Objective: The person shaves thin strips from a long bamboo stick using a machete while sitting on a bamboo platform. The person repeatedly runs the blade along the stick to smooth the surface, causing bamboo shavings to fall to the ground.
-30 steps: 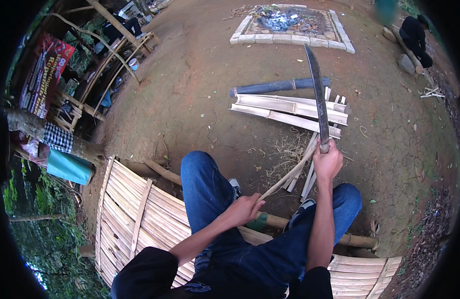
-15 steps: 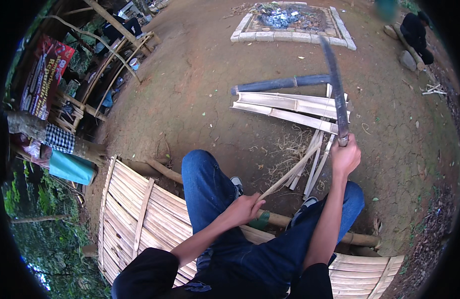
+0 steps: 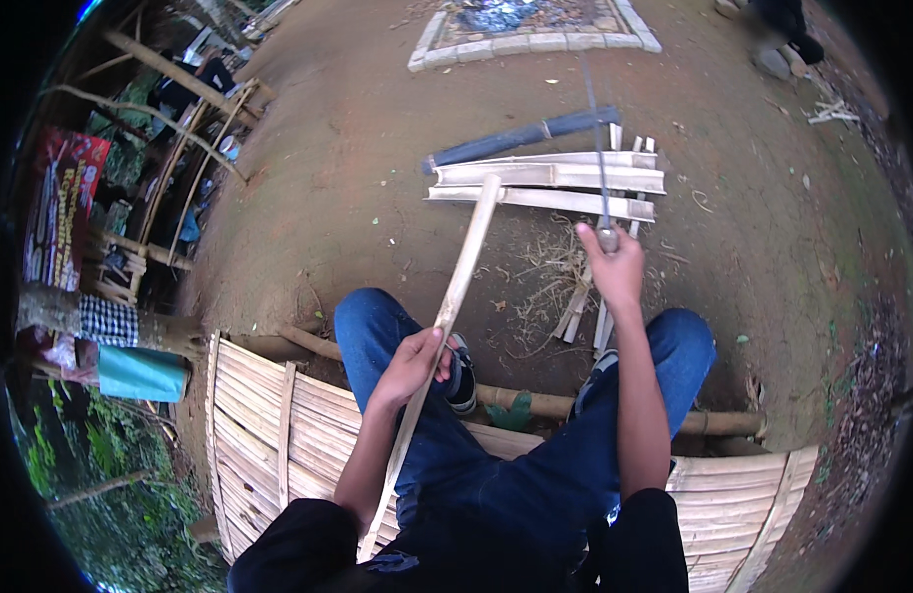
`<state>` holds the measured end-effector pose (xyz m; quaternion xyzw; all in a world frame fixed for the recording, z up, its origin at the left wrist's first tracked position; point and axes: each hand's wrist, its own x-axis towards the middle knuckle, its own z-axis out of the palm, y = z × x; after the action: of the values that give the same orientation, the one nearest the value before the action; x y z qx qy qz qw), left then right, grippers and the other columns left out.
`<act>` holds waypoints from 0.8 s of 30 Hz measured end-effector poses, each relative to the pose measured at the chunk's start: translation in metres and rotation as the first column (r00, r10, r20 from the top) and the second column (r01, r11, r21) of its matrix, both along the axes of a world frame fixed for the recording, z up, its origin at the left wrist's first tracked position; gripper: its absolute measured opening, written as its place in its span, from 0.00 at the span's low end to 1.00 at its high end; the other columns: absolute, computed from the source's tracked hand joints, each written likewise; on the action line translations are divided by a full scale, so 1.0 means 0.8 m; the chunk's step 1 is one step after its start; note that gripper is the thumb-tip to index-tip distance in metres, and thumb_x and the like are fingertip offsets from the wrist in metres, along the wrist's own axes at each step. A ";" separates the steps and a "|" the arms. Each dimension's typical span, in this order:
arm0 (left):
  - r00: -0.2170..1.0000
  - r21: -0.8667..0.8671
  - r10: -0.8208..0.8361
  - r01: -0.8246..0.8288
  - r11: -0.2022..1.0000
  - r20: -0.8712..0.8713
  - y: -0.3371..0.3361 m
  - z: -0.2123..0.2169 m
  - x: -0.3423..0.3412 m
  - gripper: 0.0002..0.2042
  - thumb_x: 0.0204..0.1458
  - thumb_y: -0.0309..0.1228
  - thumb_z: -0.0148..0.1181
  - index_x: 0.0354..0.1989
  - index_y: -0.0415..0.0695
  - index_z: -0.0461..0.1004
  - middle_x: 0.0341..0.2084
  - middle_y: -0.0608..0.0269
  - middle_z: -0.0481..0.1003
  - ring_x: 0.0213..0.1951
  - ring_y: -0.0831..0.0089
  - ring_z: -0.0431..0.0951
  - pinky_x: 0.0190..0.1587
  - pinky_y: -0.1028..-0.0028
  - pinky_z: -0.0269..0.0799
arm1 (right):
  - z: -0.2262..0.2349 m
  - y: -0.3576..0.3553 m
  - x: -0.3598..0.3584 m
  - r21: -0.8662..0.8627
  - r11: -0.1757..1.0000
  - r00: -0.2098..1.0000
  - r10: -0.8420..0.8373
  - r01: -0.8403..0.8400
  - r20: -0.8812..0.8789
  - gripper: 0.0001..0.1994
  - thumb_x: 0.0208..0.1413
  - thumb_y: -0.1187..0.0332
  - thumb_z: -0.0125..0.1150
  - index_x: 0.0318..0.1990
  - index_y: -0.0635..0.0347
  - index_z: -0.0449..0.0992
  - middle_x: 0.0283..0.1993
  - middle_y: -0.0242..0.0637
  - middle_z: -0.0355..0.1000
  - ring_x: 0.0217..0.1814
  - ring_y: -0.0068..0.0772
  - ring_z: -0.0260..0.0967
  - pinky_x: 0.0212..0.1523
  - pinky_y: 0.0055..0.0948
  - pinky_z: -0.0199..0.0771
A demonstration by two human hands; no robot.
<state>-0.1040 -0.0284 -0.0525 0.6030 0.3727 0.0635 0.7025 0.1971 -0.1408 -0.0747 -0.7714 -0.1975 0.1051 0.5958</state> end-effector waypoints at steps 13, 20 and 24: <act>0.976 0.771 0.055 0.132 0.623 -0.211 -0.054 0.022 -0.039 0.18 0.49 0.32 0.66 0.44 0.33 0.71 0.37 0.48 0.74 0.35 0.59 0.78 0.40 0.67 0.75 | 0.029 -0.004 -0.032 -0.210 0.959 0.949 0.236 -0.192 0.209 0.10 0.48 0.64 0.65 0.33 0.62 0.76 0.16 0.45 0.69 0.19 0.46 0.70 0.24 0.39 0.66; 0.816 0.597 -0.065 0.473 0.648 -0.575 -0.070 0.065 -0.081 0.18 0.44 0.32 0.70 0.39 0.34 0.72 0.35 0.50 0.74 0.36 0.62 0.76 0.35 0.67 0.73 | 0.029 -0.018 -0.036 -0.351 0.924 0.837 0.312 -0.156 0.450 0.11 0.44 0.64 0.67 0.37 0.53 0.78 0.25 0.43 0.75 0.28 0.48 0.74 0.29 0.41 0.73; 0.837 0.725 0.030 0.455 0.517 -0.547 -0.098 0.035 -0.095 0.16 0.41 0.33 0.71 0.36 0.38 0.74 0.31 0.53 0.70 0.34 0.59 0.73 0.38 0.64 0.69 | 0.032 -0.016 -0.044 -0.422 0.884 0.760 0.413 -0.201 0.503 0.14 0.40 0.66 0.67 0.38 0.51 0.78 0.29 0.40 0.77 0.29 0.44 0.75 0.30 0.39 0.74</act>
<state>-0.1801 -0.1066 -0.0248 0.8992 0.3828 -0.0139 0.2114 0.1620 -0.1537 -0.0491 -0.8138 -0.4733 -0.0043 0.3372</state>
